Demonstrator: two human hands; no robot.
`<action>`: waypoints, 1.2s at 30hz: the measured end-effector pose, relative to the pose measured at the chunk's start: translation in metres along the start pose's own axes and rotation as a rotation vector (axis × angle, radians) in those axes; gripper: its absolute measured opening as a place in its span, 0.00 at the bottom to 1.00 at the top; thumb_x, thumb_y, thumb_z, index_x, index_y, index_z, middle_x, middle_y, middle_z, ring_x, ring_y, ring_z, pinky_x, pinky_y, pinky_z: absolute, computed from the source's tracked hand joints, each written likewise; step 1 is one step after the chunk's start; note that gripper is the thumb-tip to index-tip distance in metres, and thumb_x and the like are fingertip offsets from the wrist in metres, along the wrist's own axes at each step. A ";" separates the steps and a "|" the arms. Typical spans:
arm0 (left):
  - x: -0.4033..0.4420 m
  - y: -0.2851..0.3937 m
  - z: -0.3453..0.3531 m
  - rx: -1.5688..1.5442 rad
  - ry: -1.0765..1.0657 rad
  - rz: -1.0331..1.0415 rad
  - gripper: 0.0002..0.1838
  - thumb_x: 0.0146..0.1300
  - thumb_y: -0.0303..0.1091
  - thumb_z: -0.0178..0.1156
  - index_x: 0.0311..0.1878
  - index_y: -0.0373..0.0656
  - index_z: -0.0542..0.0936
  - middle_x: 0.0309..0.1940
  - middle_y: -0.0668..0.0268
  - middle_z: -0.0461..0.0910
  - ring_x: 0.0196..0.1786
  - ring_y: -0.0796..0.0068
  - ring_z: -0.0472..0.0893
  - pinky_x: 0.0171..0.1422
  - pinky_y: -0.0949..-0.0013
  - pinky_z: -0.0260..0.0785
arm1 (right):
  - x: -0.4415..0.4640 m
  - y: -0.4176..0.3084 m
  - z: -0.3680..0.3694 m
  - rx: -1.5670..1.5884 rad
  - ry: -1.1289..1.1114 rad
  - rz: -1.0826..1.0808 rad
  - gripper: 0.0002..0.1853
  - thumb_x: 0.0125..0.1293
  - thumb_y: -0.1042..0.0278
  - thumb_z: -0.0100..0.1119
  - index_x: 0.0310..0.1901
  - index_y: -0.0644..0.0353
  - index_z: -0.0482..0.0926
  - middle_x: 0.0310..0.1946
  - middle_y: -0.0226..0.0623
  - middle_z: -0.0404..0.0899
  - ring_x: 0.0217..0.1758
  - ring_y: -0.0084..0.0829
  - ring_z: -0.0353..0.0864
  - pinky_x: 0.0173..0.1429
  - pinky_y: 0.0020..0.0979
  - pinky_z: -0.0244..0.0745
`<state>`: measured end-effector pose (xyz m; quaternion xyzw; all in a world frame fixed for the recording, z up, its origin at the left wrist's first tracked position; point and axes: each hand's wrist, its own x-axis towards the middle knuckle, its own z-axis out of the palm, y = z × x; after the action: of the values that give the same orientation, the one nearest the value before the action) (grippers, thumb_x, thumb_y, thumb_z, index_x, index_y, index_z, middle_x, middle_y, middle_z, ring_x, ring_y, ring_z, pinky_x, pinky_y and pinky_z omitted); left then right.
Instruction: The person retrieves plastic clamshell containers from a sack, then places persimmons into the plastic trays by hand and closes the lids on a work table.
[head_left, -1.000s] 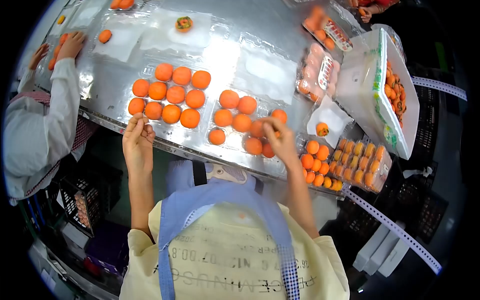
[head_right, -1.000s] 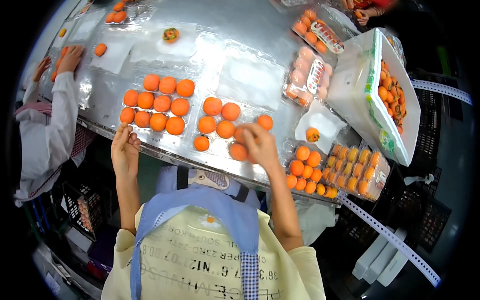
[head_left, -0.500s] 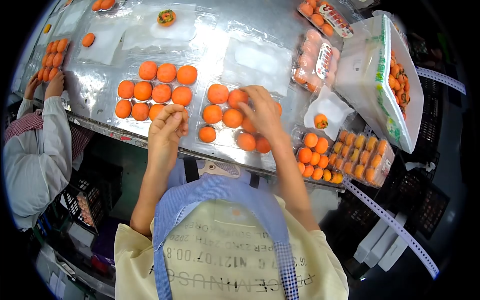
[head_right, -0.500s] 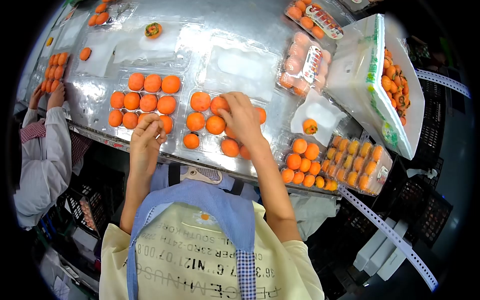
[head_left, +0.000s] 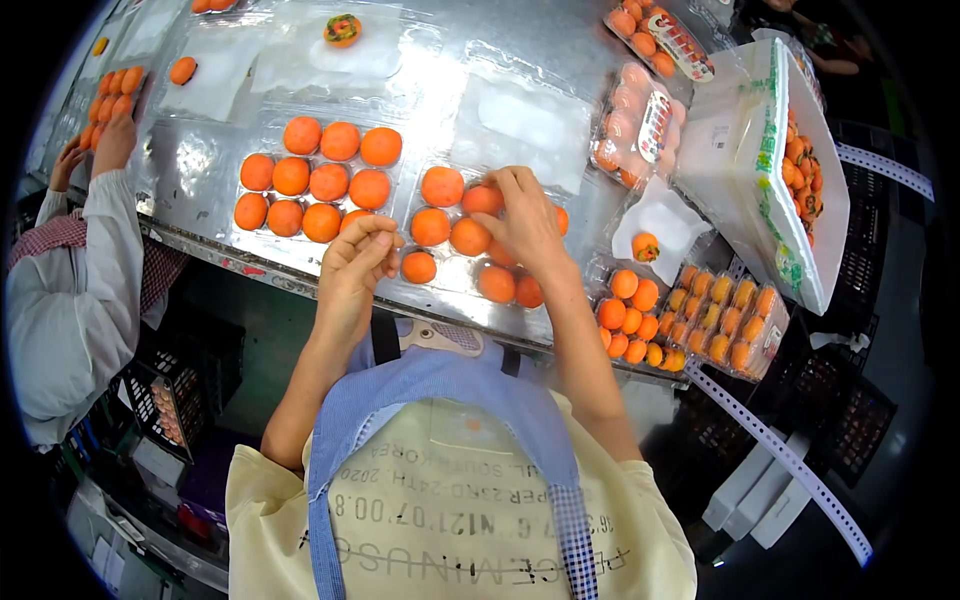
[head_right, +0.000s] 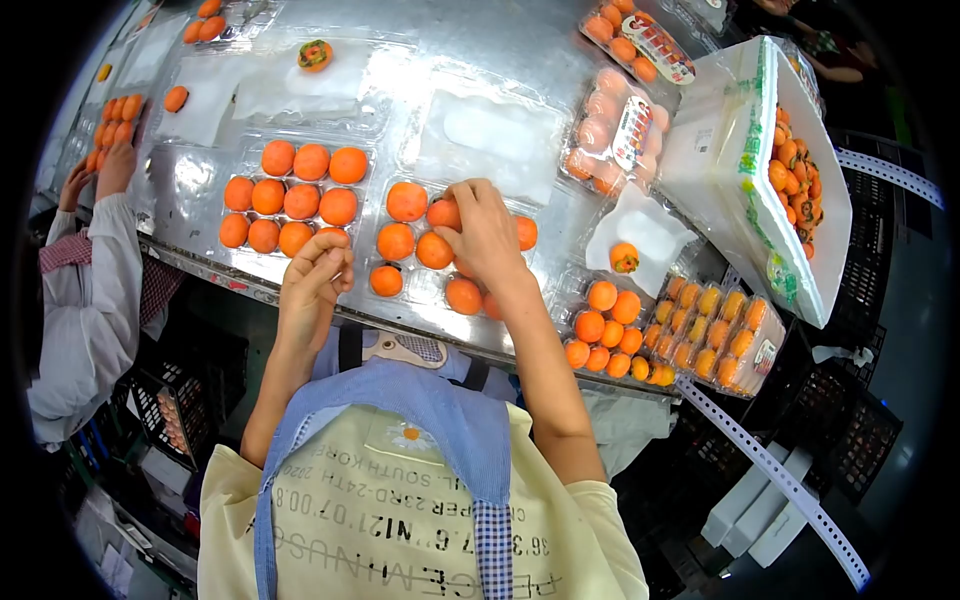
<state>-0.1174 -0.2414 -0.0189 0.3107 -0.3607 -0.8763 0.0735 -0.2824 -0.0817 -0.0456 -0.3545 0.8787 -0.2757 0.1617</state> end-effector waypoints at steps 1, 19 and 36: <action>0.000 0.000 0.000 0.011 -0.005 -0.001 0.08 0.65 0.30 0.54 0.45 0.39 0.75 0.33 0.69 0.77 0.32 0.83 0.72 0.38 0.79 0.64 | 0.000 0.000 0.000 0.000 -0.013 0.006 0.22 0.47 0.69 0.67 0.45 0.62 0.72 0.40 0.45 0.72 0.47 0.45 0.71 0.50 0.40 0.68; 0.006 -0.010 0.046 -0.222 -0.388 -0.222 0.23 0.68 0.39 0.52 0.62 0.40 0.64 0.57 0.61 0.69 0.56 0.67 0.75 0.58 0.62 0.70 | -0.040 -0.044 -0.028 0.275 0.387 -0.385 0.27 0.38 0.70 0.75 0.44 0.59 0.74 0.39 0.36 0.75 0.44 0.37 0.74 0.46 0.34 0.70; -0.006 -0.007 0.032 0.078 -0.349 0.079 0.28 0.64 0.31 0.56 0.65 0.37 0.61 0.57 0.57 0.71 0.57 0.70 0.74 0.58 0.67 0.71 | -0.059 -0.064 -0.013 0.994 0.152 0.002 0.25 0.52 0.77 0.66 0.52 0.63 0.69 0.50 0.39 0.68 0.54 0.31 0.73 0.54 0.33 0.73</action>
<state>-0.1311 -0.2153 -0.0036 0.1420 -0.4136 -0.8987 0.0318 -0.2135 -0.0731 0.0077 -0.2126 0.6509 -0.6857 0.2469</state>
